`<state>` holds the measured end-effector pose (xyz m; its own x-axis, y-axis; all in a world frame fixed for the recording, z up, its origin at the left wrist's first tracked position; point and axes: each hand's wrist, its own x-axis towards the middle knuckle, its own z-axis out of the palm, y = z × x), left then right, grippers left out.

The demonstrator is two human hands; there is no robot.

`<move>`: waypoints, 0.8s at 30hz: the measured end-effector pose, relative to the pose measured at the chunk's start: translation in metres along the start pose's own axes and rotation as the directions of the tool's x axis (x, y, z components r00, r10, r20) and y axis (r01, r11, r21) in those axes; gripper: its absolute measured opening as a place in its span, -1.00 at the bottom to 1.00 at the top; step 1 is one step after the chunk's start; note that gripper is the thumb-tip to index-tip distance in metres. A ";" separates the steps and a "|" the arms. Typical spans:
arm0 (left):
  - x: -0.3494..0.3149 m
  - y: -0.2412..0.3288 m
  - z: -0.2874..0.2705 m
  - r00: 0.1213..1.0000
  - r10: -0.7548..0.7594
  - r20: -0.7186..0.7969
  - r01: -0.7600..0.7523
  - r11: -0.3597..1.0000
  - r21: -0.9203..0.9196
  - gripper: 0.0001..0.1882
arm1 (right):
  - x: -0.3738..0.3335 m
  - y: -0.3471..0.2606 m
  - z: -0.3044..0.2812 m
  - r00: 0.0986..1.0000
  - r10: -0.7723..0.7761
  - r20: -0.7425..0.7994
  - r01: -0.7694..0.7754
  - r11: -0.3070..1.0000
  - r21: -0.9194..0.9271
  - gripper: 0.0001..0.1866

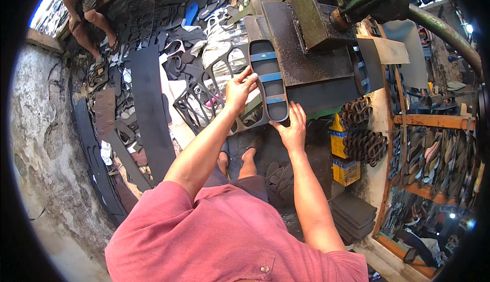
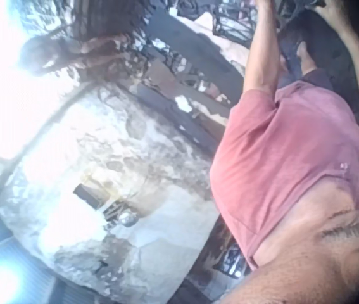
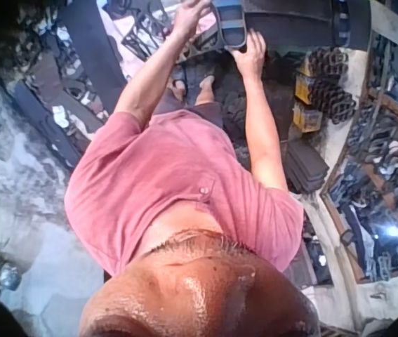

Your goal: The person repeatedly places a sandal under a hydraulic press to cut the sole, removes the cut piece, and discards it. The process is repeated multiple times with the same sandal.

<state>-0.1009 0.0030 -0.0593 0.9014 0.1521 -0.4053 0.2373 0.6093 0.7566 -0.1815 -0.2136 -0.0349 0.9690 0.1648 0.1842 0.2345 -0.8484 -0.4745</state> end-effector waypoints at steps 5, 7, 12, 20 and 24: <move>-0.001 0.003 0.003 1.000 -0.022 0.012 0.020 0.994 0.109 -0.34 | -0.003 0.008 0.001 1.000 -0.002 -0.003 0.002 0.999 0.046 -0.09; -0.008 0.017 0.018 0.994 -0.113 -0.001 0.111 0.982 0.152 -0.31 | 0.000 0.018 -0.010 1.000 0.023 -0.008 -0.023 1.000 0.001 -0.08; 0.029 -0.012 0.052 0.994 0.053 0.097 -0.062 0.993 0.100 -0.29 | 0.023 0.075 -0.037 0.980 0.194 -0.041 -0.198 0.955 -0.222 -0.21; 0.041 0.003 -0.004 0.923 -0.234 -0.306 0.266 0.962 0.065 -0.58 | 0.086 0.117 -0.052 0.935 0.345 -0.081 -0.353 0.928 -0.122 -0.18; 0.053 0.038 -0.001 0.996 -0.044 -0.077 0.050 0.996 0.071 -0.69 | 0.125 0.132 -0.056 0.912 0.409 -0.018 -0.409 0.905 -0.114 -0.19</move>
<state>-0.0445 0.0355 -0.0527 0.8594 0.1849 -0.4767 0.3068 0.5594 0.7700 -0.0341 -0.3333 -0.0270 0.9785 -0.2062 -0.0108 -0.1927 -0.8930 -0.4068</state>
